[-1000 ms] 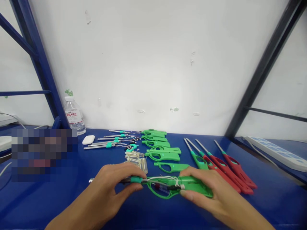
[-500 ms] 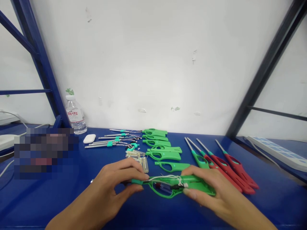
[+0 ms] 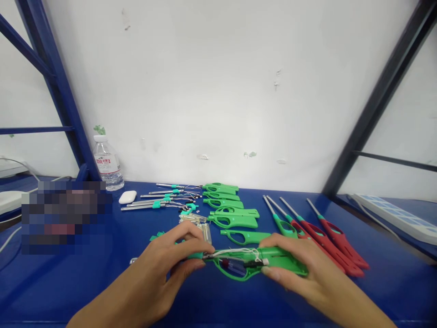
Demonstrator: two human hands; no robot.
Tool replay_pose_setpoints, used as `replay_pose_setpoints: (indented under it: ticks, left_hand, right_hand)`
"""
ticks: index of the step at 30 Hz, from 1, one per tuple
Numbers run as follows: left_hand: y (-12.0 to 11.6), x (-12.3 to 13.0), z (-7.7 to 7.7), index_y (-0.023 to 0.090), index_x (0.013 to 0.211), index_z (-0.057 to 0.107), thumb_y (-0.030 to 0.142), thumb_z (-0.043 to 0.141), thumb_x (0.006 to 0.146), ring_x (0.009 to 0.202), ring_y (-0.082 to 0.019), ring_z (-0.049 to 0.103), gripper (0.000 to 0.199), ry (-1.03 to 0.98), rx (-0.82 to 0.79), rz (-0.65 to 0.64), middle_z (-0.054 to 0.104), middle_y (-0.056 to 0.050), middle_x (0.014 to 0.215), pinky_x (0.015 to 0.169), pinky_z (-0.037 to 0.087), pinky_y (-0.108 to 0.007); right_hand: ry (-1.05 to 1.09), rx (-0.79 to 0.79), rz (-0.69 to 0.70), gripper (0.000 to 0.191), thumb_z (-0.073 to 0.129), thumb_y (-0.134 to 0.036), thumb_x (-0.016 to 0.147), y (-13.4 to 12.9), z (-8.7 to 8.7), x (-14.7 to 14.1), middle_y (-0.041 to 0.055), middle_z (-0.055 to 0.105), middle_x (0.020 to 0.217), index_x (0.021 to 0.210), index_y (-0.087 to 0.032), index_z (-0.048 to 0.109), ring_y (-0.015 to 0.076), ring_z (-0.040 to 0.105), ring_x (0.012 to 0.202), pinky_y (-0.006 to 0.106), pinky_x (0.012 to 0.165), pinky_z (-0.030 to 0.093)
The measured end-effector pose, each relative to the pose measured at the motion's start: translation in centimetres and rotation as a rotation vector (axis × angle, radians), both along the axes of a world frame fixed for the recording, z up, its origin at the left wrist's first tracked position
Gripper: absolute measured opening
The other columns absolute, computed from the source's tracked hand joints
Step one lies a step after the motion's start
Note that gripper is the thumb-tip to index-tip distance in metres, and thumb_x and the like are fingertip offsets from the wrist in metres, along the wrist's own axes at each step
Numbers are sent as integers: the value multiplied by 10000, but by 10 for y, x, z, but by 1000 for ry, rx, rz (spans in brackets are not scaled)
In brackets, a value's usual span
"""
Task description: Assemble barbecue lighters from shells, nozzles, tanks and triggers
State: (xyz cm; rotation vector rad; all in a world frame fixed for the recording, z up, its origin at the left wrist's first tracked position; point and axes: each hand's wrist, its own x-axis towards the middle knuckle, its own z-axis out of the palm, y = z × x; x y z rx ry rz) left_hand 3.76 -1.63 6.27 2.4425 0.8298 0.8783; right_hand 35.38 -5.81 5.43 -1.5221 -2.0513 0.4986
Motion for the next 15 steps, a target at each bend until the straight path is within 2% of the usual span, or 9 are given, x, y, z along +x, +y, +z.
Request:
replay_pose_setpoints:
  ticks: [6,12,15]
  left_hand:
    - [-1,0,-3,350,1238,678,63,494,1058,1019,-133,630,385,-20,5,-24,625,12,1169,884,481,-232]
    - [-1,2,-1,331,1229,712,52,473,1055,907,-122,622,406,-37,11,-29,624,-6,1121,806,491,-220]
    - [0,2,-2,389,1290,704,43,462,1050,818,-96,590,485,-51,-2,-43,611,9,1111,707,488,-168]
  right_hand:
    - [49,24,0,329,698,-577,947,-1,0,-1,9,796,1152,1168,-343,769,259,729,1079,345,943,584]
    - [43,19,-8,369,705,-580,943,0,-5,5,24,787,1191,1216,-338,754,273,722,1118,365,971,588]
    - [72,-1,-4,359,691,-583,950,0,-3,3,23,785,1139,1199,-334,760,250,747,989,333,863,619]
